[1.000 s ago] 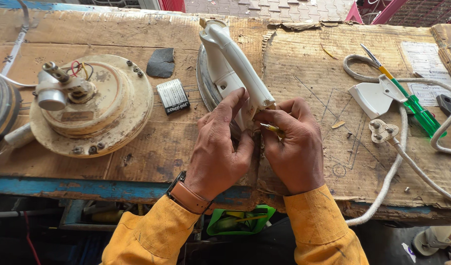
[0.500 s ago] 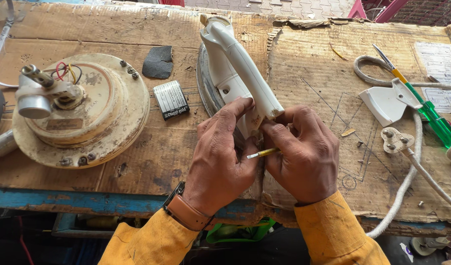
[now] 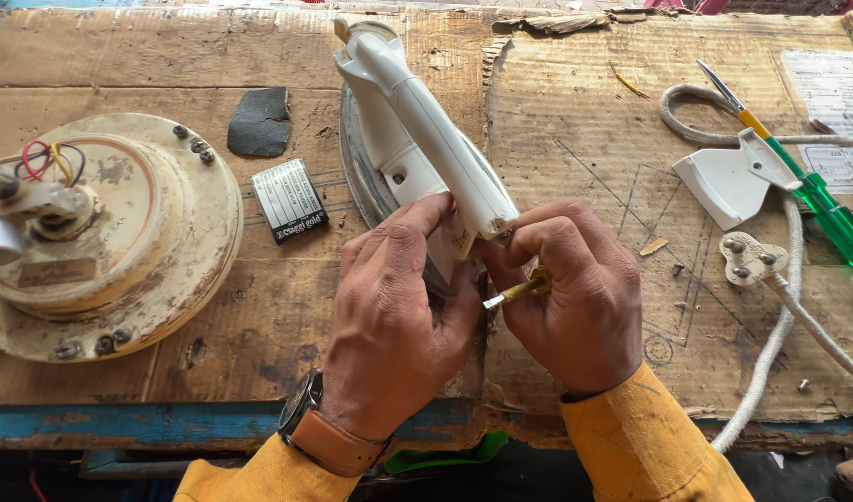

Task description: The person repairs an electric iron on a workbench. They use a screwdriver to unscrew and open the iron's handle housing, manipulate the power cord and its terminal connections inside the housing, and reposition the cord while working on the wiring.

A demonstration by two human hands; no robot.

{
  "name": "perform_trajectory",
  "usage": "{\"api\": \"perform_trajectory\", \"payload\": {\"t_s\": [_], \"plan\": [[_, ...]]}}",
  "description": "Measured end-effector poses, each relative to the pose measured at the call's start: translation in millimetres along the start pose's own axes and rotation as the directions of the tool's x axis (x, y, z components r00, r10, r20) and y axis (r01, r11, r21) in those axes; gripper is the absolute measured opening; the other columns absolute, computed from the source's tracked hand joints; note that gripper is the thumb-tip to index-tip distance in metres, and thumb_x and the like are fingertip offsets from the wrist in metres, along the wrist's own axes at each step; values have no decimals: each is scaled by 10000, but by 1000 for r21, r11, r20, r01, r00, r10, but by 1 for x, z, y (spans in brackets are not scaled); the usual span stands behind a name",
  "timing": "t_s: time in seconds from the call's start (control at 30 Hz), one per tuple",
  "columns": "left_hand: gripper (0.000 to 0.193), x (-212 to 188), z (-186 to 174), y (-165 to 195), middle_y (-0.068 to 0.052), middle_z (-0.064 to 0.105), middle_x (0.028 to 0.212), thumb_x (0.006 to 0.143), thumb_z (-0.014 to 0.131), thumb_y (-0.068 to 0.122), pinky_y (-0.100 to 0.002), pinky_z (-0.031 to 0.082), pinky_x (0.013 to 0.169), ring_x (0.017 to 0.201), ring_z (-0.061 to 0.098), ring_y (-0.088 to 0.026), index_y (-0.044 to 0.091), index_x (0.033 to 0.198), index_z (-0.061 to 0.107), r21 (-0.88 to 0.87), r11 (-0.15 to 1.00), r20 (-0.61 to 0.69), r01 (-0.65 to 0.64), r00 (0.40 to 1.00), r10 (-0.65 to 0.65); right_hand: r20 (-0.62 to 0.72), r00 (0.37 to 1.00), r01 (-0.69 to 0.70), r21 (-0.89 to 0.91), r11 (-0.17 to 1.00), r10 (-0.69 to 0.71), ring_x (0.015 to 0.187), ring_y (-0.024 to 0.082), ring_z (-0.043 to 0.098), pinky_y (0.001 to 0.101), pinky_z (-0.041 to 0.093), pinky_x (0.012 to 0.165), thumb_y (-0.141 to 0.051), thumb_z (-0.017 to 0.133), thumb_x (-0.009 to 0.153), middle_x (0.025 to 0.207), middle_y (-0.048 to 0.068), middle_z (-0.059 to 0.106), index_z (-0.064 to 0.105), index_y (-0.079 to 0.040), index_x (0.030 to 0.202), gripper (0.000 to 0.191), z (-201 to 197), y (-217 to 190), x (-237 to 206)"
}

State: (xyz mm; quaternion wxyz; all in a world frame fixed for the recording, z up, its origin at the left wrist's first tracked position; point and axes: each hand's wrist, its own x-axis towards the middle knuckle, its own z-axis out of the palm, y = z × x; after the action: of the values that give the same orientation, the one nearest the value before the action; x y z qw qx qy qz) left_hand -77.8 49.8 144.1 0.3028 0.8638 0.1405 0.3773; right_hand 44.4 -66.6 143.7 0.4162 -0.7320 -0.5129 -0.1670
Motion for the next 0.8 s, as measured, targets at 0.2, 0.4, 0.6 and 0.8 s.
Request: {"api": "perform_trajectory", "payload": {"t_s": [0.2, 0.4, 0.6, 0.8], "plan": [[759, 6, 6, 1, -108, 701, 1289, 888, 780, 149, -466, 488, 1057, 1184, 680, -330, 15, 1531, 400, 48, 999, -3, -6, 1000, 6, 33, 996, -91, 86, 992, 89, 792, 177, 725, 308, 574, 650, 4, 796, 826, 958, 62, 681, 615, -60, 875, 199, -3, 2, 0], [731, 10, 11, 5, -164, 676, 1267, 856, 793, 132, -482, 521, 1010, 1186, 656, -381, 53, 1497, 449, 102, 995, 0, -12, 1000, 12, 28, 993, -113, 141, 983, 111, 816, 173, 734, 301, 586, 678, 18, 794, 827, 956, 54, 687, 637, -56, 895, 186, -5, 5, 2], [694, 10, 10, 3, -172, 661, 1320, 896, 794, 120, -462, 539, 1036, 1236, 655, -373, 68, 1495, 447, 80, 993, 1, -83, 997, 83, 65, 983, -180, 191, 965, 171, 843, 162, 726, 298, 601, 704, 6, 807, 809, 962, 59, 693, 672, -64, 955, 211, -8, 5, 2], [698, 11, 11, 0, -149, 678, 1209, 856, 763, 47, -453, 564, 985, 1149, 687, -343, 56, 1485, 462, 72, 996, 18, -57, 998, 56, 135, 799, -601, 215, 770, 586, 813, 108, 654, 258, 543, 695, -2, 683, 894, 961, 45, 665, 549, -39, 1189, 326, -51, -19, -16]]}}
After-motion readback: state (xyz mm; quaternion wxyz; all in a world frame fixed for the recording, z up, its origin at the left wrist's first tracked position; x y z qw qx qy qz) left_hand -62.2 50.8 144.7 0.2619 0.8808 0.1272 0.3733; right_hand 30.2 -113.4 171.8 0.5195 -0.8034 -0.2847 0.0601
